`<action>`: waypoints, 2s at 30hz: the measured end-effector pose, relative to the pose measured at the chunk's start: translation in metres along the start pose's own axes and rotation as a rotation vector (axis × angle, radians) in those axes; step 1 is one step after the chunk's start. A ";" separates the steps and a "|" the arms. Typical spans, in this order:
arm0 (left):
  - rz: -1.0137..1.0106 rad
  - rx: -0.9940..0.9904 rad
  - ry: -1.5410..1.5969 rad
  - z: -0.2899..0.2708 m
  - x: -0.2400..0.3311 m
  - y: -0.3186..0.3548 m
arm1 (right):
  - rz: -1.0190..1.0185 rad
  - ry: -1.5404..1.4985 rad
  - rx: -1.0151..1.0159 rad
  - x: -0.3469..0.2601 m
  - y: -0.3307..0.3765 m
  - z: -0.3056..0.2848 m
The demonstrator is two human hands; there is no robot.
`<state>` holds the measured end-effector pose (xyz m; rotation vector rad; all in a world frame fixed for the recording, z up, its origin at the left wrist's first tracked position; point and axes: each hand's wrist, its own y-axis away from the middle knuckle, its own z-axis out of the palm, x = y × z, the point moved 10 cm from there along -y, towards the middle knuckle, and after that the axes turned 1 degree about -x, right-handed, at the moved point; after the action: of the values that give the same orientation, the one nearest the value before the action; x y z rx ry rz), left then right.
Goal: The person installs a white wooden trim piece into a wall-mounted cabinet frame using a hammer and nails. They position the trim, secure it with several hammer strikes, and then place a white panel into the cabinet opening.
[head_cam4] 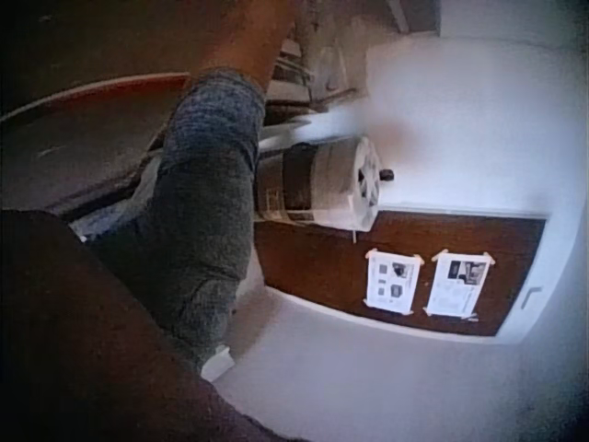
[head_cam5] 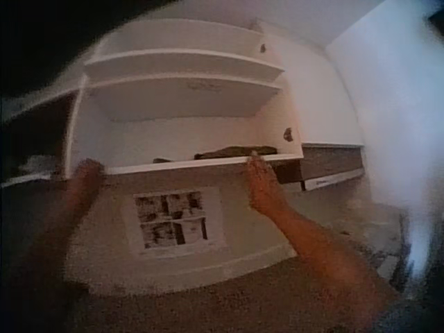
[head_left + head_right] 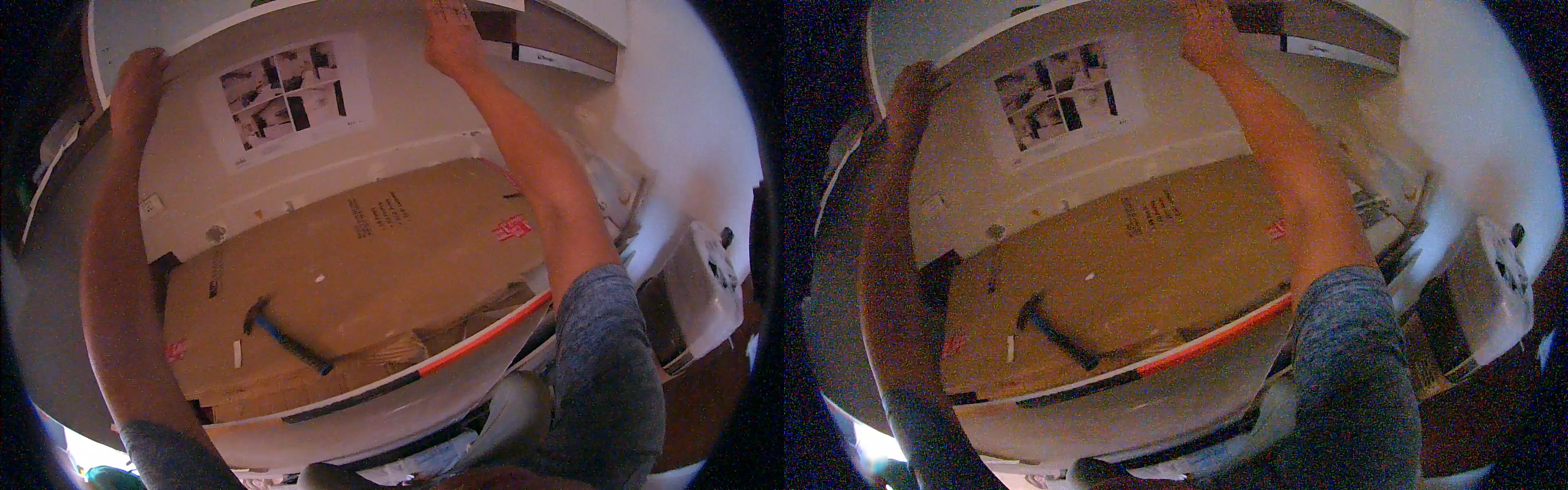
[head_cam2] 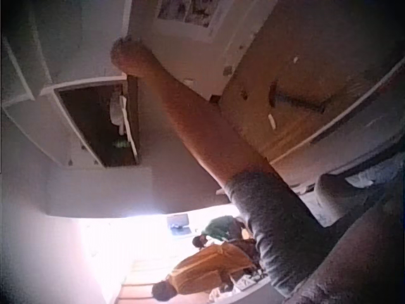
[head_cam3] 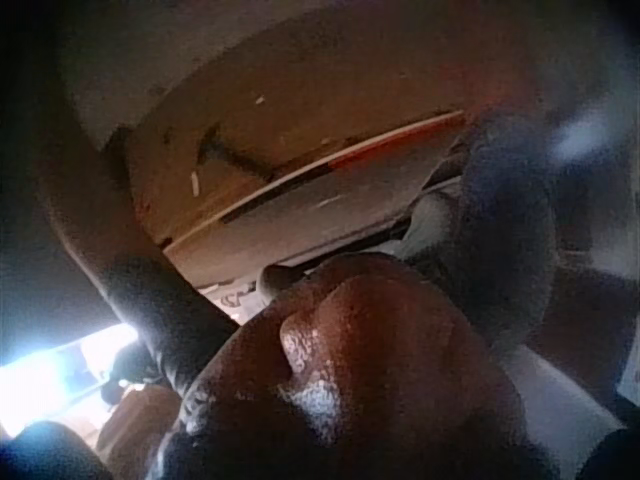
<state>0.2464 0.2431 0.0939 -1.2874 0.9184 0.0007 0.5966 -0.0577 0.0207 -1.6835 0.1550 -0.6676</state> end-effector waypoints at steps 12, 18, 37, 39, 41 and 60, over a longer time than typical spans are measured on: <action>-0.131 0.028 0.129 -0.010 -0.010 0.006 | 0.113 -0.056 -0.021 0.061 0.028 -0.003; -0.202 -0.008 0.199 0.002 -0.012 0.010 | 0.356 0.111 -0.125 0.103 0.040 0.031; -0.391 -0.241 0.444 -0.034 0.006 -0.009 | 1.505 -0.598 -0.053 0.202 0.105 0.027; -0.460 -0.333 0.512 -0.046 0.002 -0.023 | 1.960 -1.230 0.147 0.181 0.110 0.053; -0.537 -0.369 0.486 -0.058 -0.004 -0.033 | 1.944 -1.433 0.202 0.193 0.115 0.067; -1.997 -0.271 1.153 -0.004 -0.048 0.110 | 1.072 -0.829 -0.467 0.290 0.164 0.093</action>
<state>0.1599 0.2988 0.0320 -1.9470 0.0871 -2.3861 0.9247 -0.1479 -0.0413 -1.8570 0.5826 0.9185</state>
